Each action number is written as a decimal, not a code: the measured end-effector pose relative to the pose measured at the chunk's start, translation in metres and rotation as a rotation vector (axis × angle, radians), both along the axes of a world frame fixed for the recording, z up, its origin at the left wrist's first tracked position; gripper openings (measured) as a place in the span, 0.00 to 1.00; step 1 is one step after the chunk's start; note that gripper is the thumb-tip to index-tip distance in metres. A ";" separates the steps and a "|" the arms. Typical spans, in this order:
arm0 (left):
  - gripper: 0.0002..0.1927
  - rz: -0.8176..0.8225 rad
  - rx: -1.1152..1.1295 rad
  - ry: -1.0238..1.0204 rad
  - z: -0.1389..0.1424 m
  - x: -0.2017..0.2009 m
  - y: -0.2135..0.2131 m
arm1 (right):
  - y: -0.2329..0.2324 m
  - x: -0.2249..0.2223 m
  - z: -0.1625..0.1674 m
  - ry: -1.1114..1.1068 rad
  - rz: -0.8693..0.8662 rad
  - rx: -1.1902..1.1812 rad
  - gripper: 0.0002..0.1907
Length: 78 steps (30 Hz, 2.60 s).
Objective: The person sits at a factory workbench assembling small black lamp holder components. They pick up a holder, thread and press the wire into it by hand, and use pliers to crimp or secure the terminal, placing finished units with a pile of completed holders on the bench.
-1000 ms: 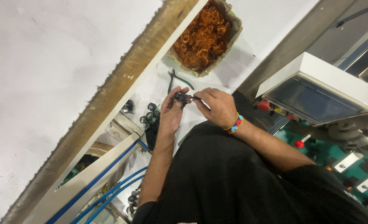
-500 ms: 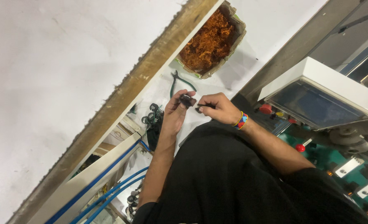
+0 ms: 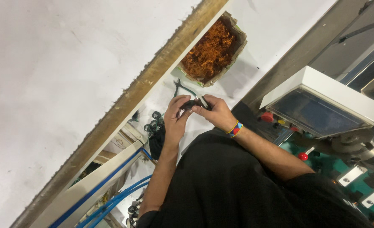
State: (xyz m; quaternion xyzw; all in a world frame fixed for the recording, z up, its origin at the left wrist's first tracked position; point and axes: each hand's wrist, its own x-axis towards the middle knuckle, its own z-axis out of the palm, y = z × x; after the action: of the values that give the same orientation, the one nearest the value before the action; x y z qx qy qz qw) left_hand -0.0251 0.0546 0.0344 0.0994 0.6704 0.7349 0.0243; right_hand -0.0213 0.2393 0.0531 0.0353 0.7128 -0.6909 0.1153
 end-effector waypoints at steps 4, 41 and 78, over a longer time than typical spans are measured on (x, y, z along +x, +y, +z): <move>0.19 0.019 -0.381 0.143 0.028 -0.003 -0.003 | 0.000 0.004 0.003 -0.328 -0.054 -0.193 0.11; 0.19 0.110 -0.572 0.447 0.071 0.000 -0.007 | 0.004 -0.019 0.024 -0.332 0.055 -0.153 0.13; 0.16 0.276 -0.223 0.103 0.032 0.005 -0.006 | 0.014 -0.016 -0.004 -0.193 -0.314 -0.325 0.11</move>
State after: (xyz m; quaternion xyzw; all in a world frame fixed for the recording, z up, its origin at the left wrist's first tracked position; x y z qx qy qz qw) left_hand -0.0201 0.0487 0.0664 0.0405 0.7553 0.6463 -0.1005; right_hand -0.0378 0.2537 0.0495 0.1926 0.5635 -0.7995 0.0784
